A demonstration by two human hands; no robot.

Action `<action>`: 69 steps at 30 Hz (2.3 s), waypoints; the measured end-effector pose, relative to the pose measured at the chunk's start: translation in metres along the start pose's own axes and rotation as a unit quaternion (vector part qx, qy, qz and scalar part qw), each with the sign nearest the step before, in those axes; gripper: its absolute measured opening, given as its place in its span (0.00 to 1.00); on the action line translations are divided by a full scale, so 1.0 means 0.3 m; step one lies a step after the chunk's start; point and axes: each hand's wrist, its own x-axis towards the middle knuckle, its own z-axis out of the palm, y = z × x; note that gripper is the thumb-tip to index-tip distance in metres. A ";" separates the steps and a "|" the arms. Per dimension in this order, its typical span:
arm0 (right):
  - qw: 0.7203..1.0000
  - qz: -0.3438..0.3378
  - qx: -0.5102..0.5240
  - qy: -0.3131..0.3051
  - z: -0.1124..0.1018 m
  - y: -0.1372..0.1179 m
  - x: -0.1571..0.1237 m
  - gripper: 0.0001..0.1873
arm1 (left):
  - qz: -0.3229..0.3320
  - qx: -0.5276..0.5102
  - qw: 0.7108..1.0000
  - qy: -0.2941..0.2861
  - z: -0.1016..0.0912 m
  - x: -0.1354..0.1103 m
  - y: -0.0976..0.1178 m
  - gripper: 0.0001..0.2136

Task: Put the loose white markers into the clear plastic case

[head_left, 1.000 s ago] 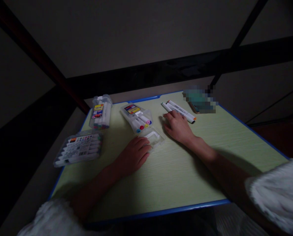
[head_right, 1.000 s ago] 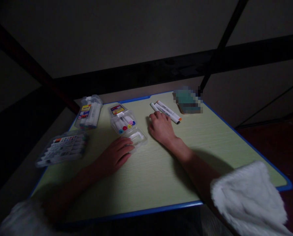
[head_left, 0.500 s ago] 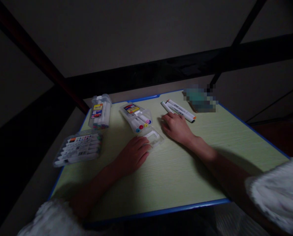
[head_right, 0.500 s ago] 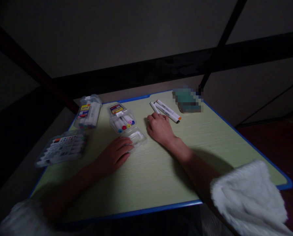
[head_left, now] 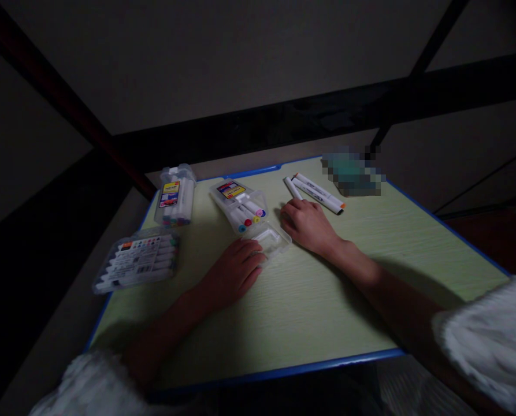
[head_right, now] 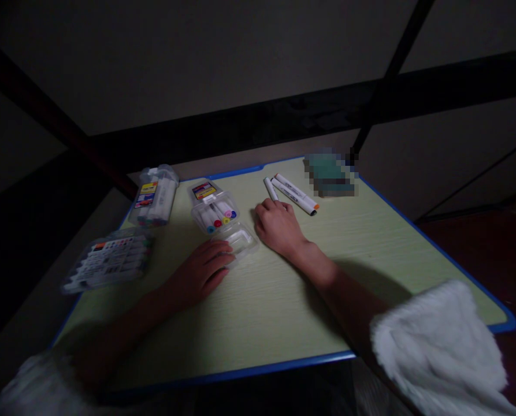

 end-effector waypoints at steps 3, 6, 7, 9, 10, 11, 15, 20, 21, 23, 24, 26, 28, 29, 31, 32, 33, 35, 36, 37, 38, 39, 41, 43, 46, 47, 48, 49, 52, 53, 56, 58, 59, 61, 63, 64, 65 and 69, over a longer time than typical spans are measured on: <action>1.000 -0.001 -0.004 -0.002 0.001 0.001 0.000 0.11 | -0.001 -0.001 1.000 0.000 0.002 0.000 0.000 0.08; 1.000 -0.008 -0.006 -0.003 0.005 0.004 0.002 0.11 | 0.000 -0.003 1.000 0.004 0.005 -0.001 -0.003 0.08; 1.000 -0.011 -0.006 -0.001 0.006 0.005 0.002 0.11 | 0.001 -0.002 1.000 0.006 0.007 -0.001 -0.003 0.08; 1.000 -0.015 -0.004 0.002 0.008 0.007 0.003 0.11 | 0.001 0.001 1.000 0.008 0.009 -0.002 -0.004 0.08; 1.000 -0.015 -0.004 0.003 0.009 0.008 0.003 0.11 | 0.001 0.003 1.000 0.008 0.010 -0.002 -0.004 0.08; 1.000 -0.015 -0.003 0.003 0.009 0.008 0.003 0.11 | 0.002 0.006 1.000 0.009 0.010 -0.002 -0.004 0.08; 1.000 -0.012 -0.004 0.000 0.008 0.007 0.003 0.11 | 0.004 0.007 1.000 0.009 0.009 -0.002 -0.004 0.08; 1.000 -0.014 -0.004 0.002 0.009 0.006 0.003 0.12 | 0.006 0.004 1.000 0.008 0.006 0.000 -0.003 0.08; 1.000 -0.014 -0.005 0.003 0.010 0.006 0.003 0.12 | 0.006 0.004 1.000 0.008 0.006 0.000 -0.003 0.08; 1.000 -0.014 -0.008 0.004 0.010 0.006 0.003 0.12 | 0.006 0.005 1.000 0.010 0.007 0.000 -0.003 0.08; 1.000 -0.014 -0.010 0.004 0.010 0.006 0.003 0.12 | 0.006 0.006 1.000 0.011 0.008 -0.001 -0.003 0.08; 1.000 -0.015 -0.011 0.004 0.010 0.006 0.002 0.12 | 0.007 0.008 1.000 0.012 0.009 -0.001 -0.003 0.08; 1.000 -0.017 -0.010 0.002 0.009 0.007 0.002 0.12 | 0.006 0.008 1.000 0.011 0.009 -0.002 -0.004 0.08; 1.000 -0.018 -0.009 0.001 0.008 0.007 0.002 0.12 | 0.005 0.007 1.000 0.010 0.010 -0.002 -0.004 0.08; 1.000 -0.018 -0.008 -0.001 0.006 0.007 0.001 0.11 | 0.005 0.007 1.000 0.010 0.010 -0.001 -0.005 0.08; 1.000 -0.016 -0.009 -0.002 0.005 0.006 0.001 0.11 | 0.006 0.007 1.000 0.011 0.010 -0.001 -0.005 0.08; 1.000 -0.015 -0.010 -0.003 0.004 0.005 0.001 0.11 | 0.007 0.007 1.000 0.011 0.010 -0.001 -0.005 0.08; 1.000 -0.013 -0.012 -0.004 0.003 0.004 0.001 0.11 | 0.009 0.007 1.000 0.011 0.011 0.000 -0.006 0.07; 1.000 -0.012 -0.011 -0.004 0.003 0.004 0.002 0.11 | 0.008 0.007 1.000 0.010 0.011 0.000 -0.006 0.08; 1.000 -0.013 -0.010 -0.004 0.003 0.004 0.002 0.11 | 0.008 0.007 1.000 0.009 0.011 0.000 -0.006 0.08; 1.000 -0.013 -0.009 -0.003 0.003 0.004 0.002 0.11 | 0.007 0.007 1.000 0.009 0.011 -0.001 -0.006 0.08; 1.000 -0.013 -0.008 -0.003 0.004 0.005 0.003 0.11 | 0.007 0.007 1.000 0.008 0.010 -0.001 -0.006 0.08; 1.000 -0.014 -0.006 -0.001 0.006 0.006 0.003 0.12 | 0.007 0.008 1.000 0.007 0.010 -0.002 -0.006 0.08; 1.000 -0.014 -0.005 0.000 0.007 0.007 0.003 0.12 | 0.006 0.008 1.000 0.008 0.010 -0.003 -0.005 0.08; 1.000 -0.015 -0.003 0.000 0.006 0.006 0.002 0.12 | 0.003 0.006 1.000 0.013 0.009 -0.002 -0.004 0.08; 1.000 -0.015 -0.002 0.000 0.006 0.006 0.002 0.12 | 0.003 0.004 1.000 0.012 0.009 -0.002 -0.003 0.08; 1.000 -0.014 -0.002 0.000 0.005 0.006 0.002 0.12 | 0.003 0.002 1.000 0.011 0.008 -0.001 -0.003 0.08; 1.000 -0.014 -0.002 0.000 0.004 0.006 0.001 0.12 | 0.003 0.001 1.000 0.010 0.008 0.000 -0.003 0.08; 1.000 -0.015 -0.002 0.000 0.004 0.007 0.001 0.12 | 0.002 0.000 1.000 0.008 0.007 0.000 -0.002 0.08; 1.000 -0.016 -0.002 0.000 0.005 0.008 0.001 0.12 | 0.002 0.001 1.000 0.007 0.008 0.000 -0.002 0.08; 1.000 -0.020 -0.004 0.002 0.008 0.010 0.001 0.11 | 0.003 0.004 1.000 0.009 0.009 0.000 -0.003 0.08; 1.000 -0.019 -0.006 0.002 0.010 0.011 0.001 0.11 | 0.003 0.004 1.000 0.010 0.008 0.000 -0.003 0.08; 1.000 -0.019 -0.008 0.001 0.010 0.011 0.002 0.11 | 0.002 0.002 1.000 0.008 0.008 0.001 -0.003 0.08; 1.000 -0.018 -0.011 -0.003 0.009 0.010 0.001 0.11 | -0.001 -0.003 1.000 0.004 0.008 0.001 -0.003 0.08; 1.000 -0.016 -0.014 -0.006 0.006 0.008 0.001 0.12 | -0.002 -0.004 1.000 0.003 0.009 0.001 -0.003 0.08; 1.000 -0.015 -0.017 -0.007 0.005 0.007 0.001 0.12 | -0.001 -0.002 1.000 0.004 0.009 0.001 -0.003 0.08; 1.000 -0.013 -0.018 -0.008 0.004 0.007 0.000 0.12 | 0.001 0.000 1.000 0.005 0.010 0.001 -0.004 0.08; 1.000 -0.013 -0.016 -0.006 0.005 0.007 0.000 0.12 | 0.008 0.009 1.000 0.007 0.012 -0.001 -0.005 0.08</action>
